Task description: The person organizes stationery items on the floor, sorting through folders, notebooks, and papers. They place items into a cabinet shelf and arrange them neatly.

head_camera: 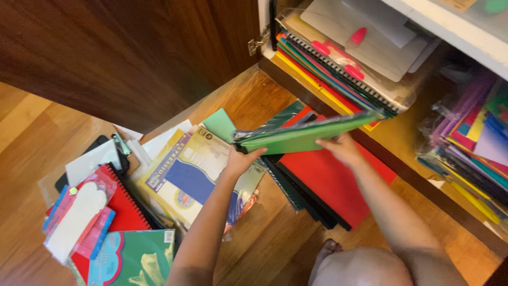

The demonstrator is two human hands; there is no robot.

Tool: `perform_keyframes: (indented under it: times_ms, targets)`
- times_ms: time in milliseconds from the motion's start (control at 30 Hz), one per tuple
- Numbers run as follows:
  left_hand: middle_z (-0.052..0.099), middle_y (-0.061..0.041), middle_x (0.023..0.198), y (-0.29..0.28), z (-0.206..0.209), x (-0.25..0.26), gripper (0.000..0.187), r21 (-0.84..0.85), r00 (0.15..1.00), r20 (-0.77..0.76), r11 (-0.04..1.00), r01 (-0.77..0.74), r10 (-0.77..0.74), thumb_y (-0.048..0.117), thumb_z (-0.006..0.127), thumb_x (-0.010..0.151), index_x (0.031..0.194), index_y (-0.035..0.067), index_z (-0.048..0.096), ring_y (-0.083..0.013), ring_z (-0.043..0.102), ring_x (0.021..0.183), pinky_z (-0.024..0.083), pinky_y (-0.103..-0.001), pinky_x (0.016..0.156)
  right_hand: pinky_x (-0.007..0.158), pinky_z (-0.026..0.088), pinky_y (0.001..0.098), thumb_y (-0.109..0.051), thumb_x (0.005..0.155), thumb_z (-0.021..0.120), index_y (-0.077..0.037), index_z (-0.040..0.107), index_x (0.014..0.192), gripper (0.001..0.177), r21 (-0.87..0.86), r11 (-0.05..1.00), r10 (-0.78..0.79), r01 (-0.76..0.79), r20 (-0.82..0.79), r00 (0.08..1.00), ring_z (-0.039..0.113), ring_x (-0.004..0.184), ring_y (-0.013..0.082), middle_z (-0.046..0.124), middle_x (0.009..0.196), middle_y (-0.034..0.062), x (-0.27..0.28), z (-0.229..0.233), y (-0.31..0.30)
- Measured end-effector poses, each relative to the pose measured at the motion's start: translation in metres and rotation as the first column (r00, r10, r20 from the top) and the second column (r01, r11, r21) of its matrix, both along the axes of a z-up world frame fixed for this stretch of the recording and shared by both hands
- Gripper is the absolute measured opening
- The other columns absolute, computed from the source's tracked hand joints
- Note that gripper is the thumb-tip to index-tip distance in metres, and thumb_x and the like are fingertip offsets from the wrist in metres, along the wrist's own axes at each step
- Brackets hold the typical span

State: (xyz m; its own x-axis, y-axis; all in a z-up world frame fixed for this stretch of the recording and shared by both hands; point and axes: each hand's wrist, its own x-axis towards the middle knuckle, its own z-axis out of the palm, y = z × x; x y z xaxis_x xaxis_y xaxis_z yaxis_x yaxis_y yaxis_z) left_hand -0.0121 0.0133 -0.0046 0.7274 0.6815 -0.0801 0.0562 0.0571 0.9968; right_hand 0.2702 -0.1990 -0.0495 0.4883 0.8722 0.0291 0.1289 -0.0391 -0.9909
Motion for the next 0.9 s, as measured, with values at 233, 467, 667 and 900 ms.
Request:
perform_keyframes:
  times_ms: [233, 467, 667, 900]
  targets:
    - [0.077, -0.01, 0.106, 0.006, 0.032, 0.03, 0.034, 0.018, 0.964, 0.153, 0.974, -0.224, 0.219, 0.015, 0.082, 0.089, 0.115, -0.003, 0.071, -0.0183, 0.072, 0.092, 0.059, -0.033, 0.084, 0.103, 0.053, 0.0375, -0.013, 0.092, 0.077, -0.005, 0.06, 0.134, 0.046, -0.038, 0.999, -0.021, 0.025, 0.09, 0.996, 0.066, 0.115, 0.0185, 0.07, 0.126, 0.007, 0.015, 0.069, -0.003]
    - [0.07, -0.014, 0.121, -0.006, 0.073, 0.077, 0.052, -0.54, 0.908, 0.119, 0.794, -0.28, 0.402, 0.02, 0.078, 0.086, 0.129, -0.001, 0.059, -0.0252, 0.07, 0.104, 0.059, -0.04, 0.088, 0.116, 0.031, 0.0404, -0.011, 0.075, 0.078, -0.012, 0.032, 0.16, 0.096, 0.026, 0.98, 0.195, -0.196, -0.302, 0.933, 0.041, 0.146, 0.0184, 0.045, 0.159, 0.0057, 0.043, 0.145, -0.088]
    - [0.07, -0.014, 0.122, -0.016, 0.067, 0.169, 0.052, -0.694, 0.921, 0.187, 0.709, -0.121, 0.341, 0.022, 0.074, 0.09, 0.132, -0.003, 0.059, -0.028, 0.07, 0.105, 0.06, -0.044, 0.088, 0.124, 0.038, 0.0498, -0.012, 0.087, 0.076, 0.004, 0.045, 0.159, 0.08, 0.487, 0.85, 0.249, 0.202, -0.709, 0.66, 0.051, 0.143, 0.0364, 0.057, 0.153, 0.0214, 0.079, 0.167, -0.102]
    - [0.068, -0.015, 0.118, 0.006, 0.087, 0.318, 0.055, -0.701, 0.893, 0.26, 0.708, -0.087, 0.367, 0.028, 0.074, 0.09, 0.131, -0.005, 0.059, -0.0306, 0.07, 0.098, 0.063, -0.048, 0.081, 0.122, 0.046, 0.0479, -0.007, 0.096, 0.069, -0.01, 0.047, 0.146, 0.054, 0.565, 0.678, -0.052, 0.47, -0.601, 0.798, 0.055, 0.138, 0.0294, 0.058, 0.144, 0.0091, 0.145, 0.17, -0.05]
